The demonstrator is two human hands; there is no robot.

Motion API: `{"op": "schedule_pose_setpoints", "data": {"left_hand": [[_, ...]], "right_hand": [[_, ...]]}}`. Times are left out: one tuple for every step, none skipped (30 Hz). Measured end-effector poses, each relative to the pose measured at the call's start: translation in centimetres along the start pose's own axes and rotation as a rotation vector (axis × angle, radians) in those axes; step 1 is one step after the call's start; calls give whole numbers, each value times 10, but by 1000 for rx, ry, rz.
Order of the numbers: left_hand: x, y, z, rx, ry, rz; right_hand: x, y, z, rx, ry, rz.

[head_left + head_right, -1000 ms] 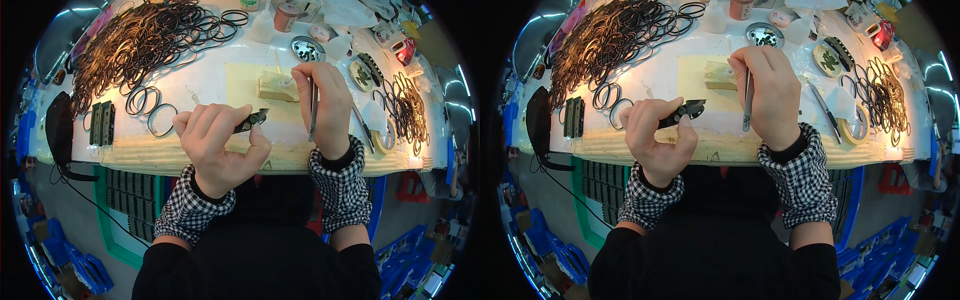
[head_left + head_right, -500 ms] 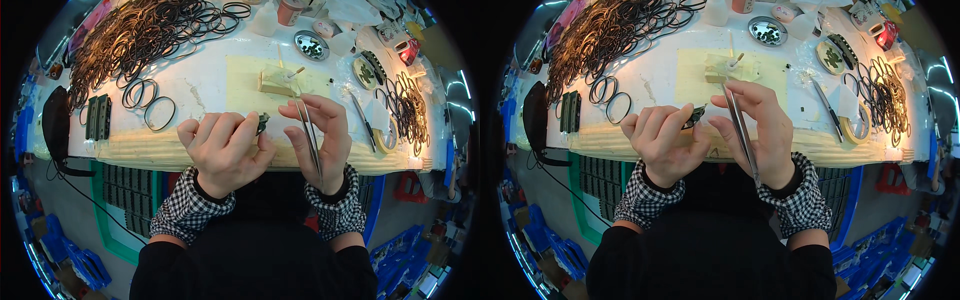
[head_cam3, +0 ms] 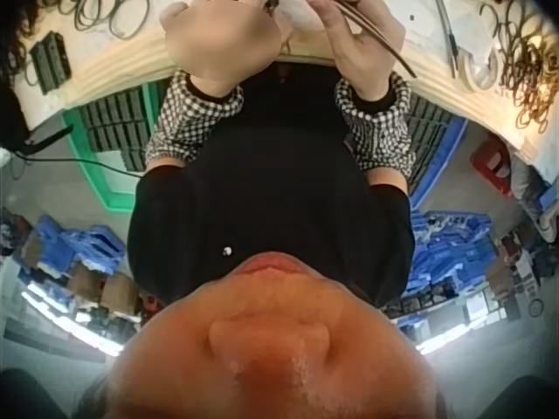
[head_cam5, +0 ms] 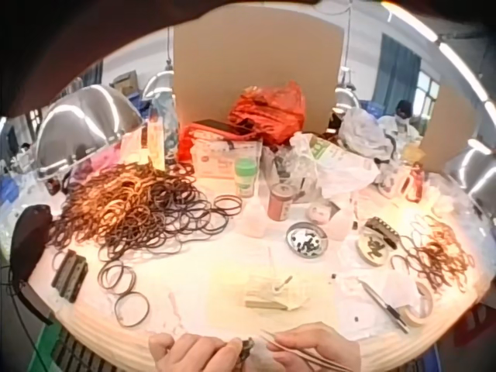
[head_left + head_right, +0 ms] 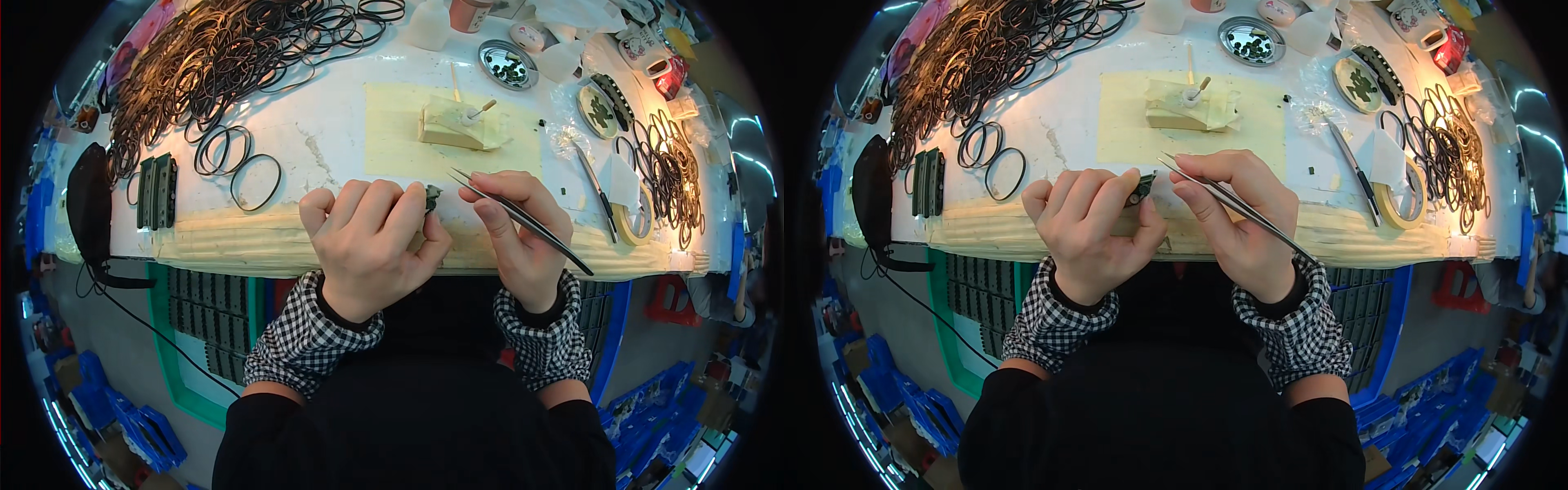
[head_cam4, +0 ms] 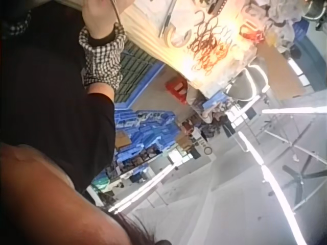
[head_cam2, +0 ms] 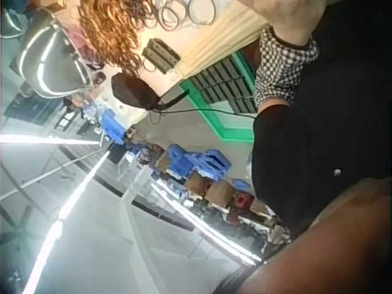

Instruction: Assembling small electronic wires and pins into a black connector housing at a workbench.

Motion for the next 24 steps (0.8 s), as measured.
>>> {"op": "schedule_pose_setpoints", "data": {"left_hand": [[1, 0, -1, 1, -4, -1], [1, 0, -1, 3, -9, -2], [2, -1, -1, 2, -10, -9], [2, -1, -1, 1, -11, -17], [1, 0, -1, 0, -13, -23], [1, 0, -1, 1, -18, -22], [0, 0, -1, 3, -22, -20], [0, -1, -1, 2, -20, -19], [0, -1, -2, 0, -18, -18], [-1, -2, -2, -1, -16, -17], [-1, -2, -1, -1, -18, -14], [-2, -2, -2, -13, -39, -10], [-3, -2, -2, -26, -60, -6], [-5, -2, -3, -39, -81, -3], [-6, -1, -2, -42, -121, 8], [-8, 0, -1, -46, -162, 18], [-10, 1, 0, -50, -202, 31], [-11, 2, 0, -46, -228, 52], [-10, 4, 0, -43, -254, 73], [-9, 4, -1, -41, -276, 93], [-9, 4, -1, -35, -297, 93], [-10, 5, -2, -30, -317, 93], [-11, 5, -2, -26, -340, 91], [-12, 5, -1, -32, -342, 65]], "right_hand": [[0, 0, 1, 1, -3, -3], [-1, -1, 3, 2, -7, -6], [-1, -1, 3, 5, -7, -8], [-1, -1, 4, 8, -7, -9], [-1, -1, 3, 10, -8, -10], [-1, -2, 3, 25, 7, 1], [-1, -2, 2, 40, 22, 12], [1, -3, 2, 55, 42, 19], [2, -2, 2, 60, 18, -3], [2, -1, 2, 65, -6, -25], [2, 1, 2, 69, -34, -44], [3, 2, 3, 9, -98, -78], [4, 3, 6, -51, -163, -112], [8, 4, 6, -111, -226, -147], [11, 8, 0, -143, -268, -168], [12, 10, -2, -176, -281, -196], [12, 12, -5, -211, -296, -225], [12, 14, -7, -246, -311, -254], [11, 15, -8, -230, -294, -265], [9, 16, -8, -214, -275, -278], [8, 17, -9, -197, -255, -291], [6, 18, -10, -173, -240, -308], [5, 18, -10, -146, -226, -325], [4, 18, -10, -118, -212, -342]]}}
Point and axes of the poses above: each hand's wrist, its own y-axis towards the middle knuckle, its own x-axis out of the palm, z = x × y, the point moved 3 cm from there along y, towards the middle knuckle, and after that the axes turned 15 degrees about y, right-handed, at the moved point
